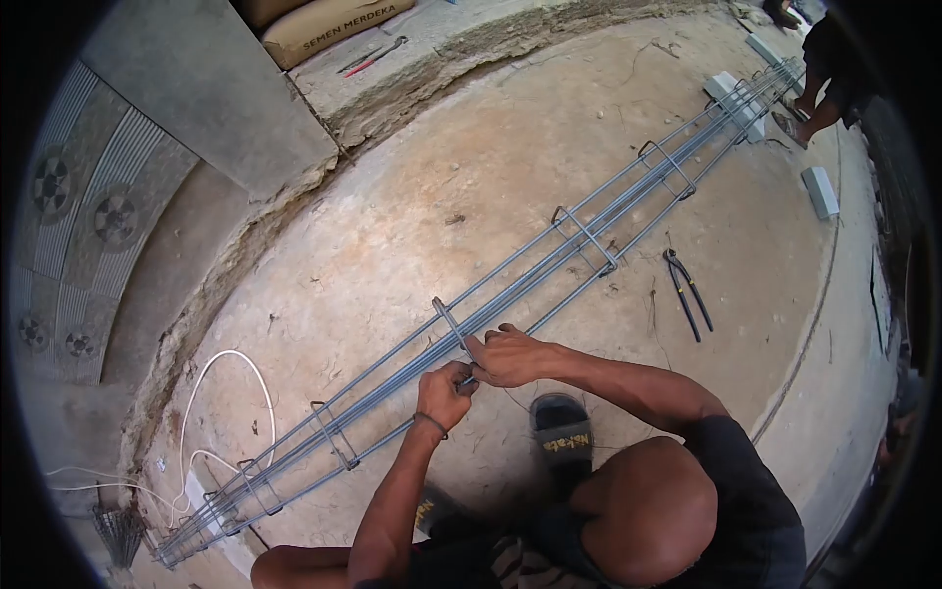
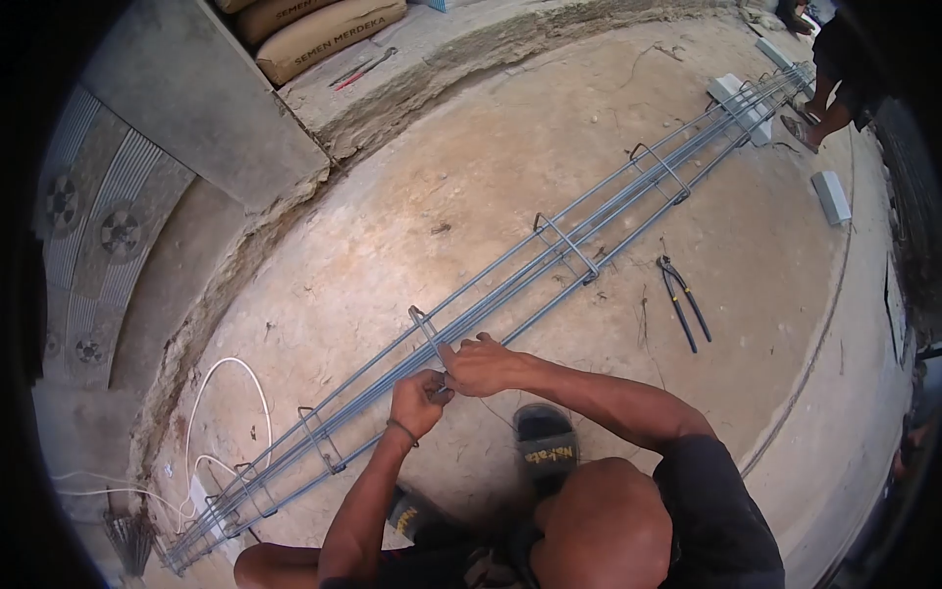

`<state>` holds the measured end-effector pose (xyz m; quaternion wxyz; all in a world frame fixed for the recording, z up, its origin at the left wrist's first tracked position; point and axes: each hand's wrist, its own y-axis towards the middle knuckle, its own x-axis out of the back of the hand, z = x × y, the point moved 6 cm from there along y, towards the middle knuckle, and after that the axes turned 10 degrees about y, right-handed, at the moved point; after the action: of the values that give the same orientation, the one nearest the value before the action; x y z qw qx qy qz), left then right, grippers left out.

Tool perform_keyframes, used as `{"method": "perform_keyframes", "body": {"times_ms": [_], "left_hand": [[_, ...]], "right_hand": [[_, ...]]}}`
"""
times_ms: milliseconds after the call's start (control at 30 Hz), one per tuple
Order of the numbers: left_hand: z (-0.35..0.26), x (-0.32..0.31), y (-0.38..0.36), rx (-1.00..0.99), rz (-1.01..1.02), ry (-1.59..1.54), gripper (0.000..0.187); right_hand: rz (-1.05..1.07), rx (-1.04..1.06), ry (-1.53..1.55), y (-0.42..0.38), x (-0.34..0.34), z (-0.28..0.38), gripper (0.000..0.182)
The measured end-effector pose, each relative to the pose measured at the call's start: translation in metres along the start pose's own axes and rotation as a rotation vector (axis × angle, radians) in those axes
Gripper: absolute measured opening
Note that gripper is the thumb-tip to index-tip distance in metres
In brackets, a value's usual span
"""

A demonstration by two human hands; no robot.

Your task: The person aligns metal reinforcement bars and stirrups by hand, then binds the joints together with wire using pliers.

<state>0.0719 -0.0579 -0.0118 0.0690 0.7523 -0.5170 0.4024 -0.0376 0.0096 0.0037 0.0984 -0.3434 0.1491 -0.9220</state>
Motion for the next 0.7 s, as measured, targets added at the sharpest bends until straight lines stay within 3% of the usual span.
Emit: {"method": "perform_keyframes", "body": {"times_ms": [67,233,300,400,500,567,700], "left_hand": [[-0.005,0.002,-0.003,-0.156,-0.112,0.119,0.019],[-0.008,0.000,-0.006,-0.190,-0.198,0.244,0.015],[-0.005,-0.002,-0.006,-0.184,-0.213,0.262,0.015],[-0.006,-0.004,-0.004,-0.202,-0.208,0.296,0.022],[-0.010,0.005,-0.008,-0.112,-0.188,0.104,0.028],[-0.014,0.014,-0.007,0.008,-0.115,-0.036,0.039],[0.011,0.001,-0.004,0.056,-0.115,-0.242,0.039]], "right_hand": [[-0.003,0.022,0.012,0.003,-0.001,-0.008,0.049],[-0.143,-0.009,-0.075,-0.022,0.000,0.011,0.046],[-0.496,0.051,-0.106,-0.043,0.007,0.013,0.046],[-0.398,0.047,-0.075,-0.042,-0.001,0.003,0.031],[-0.485,0.128,0.001,-0.044,0.002,0.000,0.020],[-0.465,0.118,0.051,-0.039,-0.002,-0.010,0.020],[-0.352,0.025,0.176,-0.031,-0.007,-0.013,0.021]]}}
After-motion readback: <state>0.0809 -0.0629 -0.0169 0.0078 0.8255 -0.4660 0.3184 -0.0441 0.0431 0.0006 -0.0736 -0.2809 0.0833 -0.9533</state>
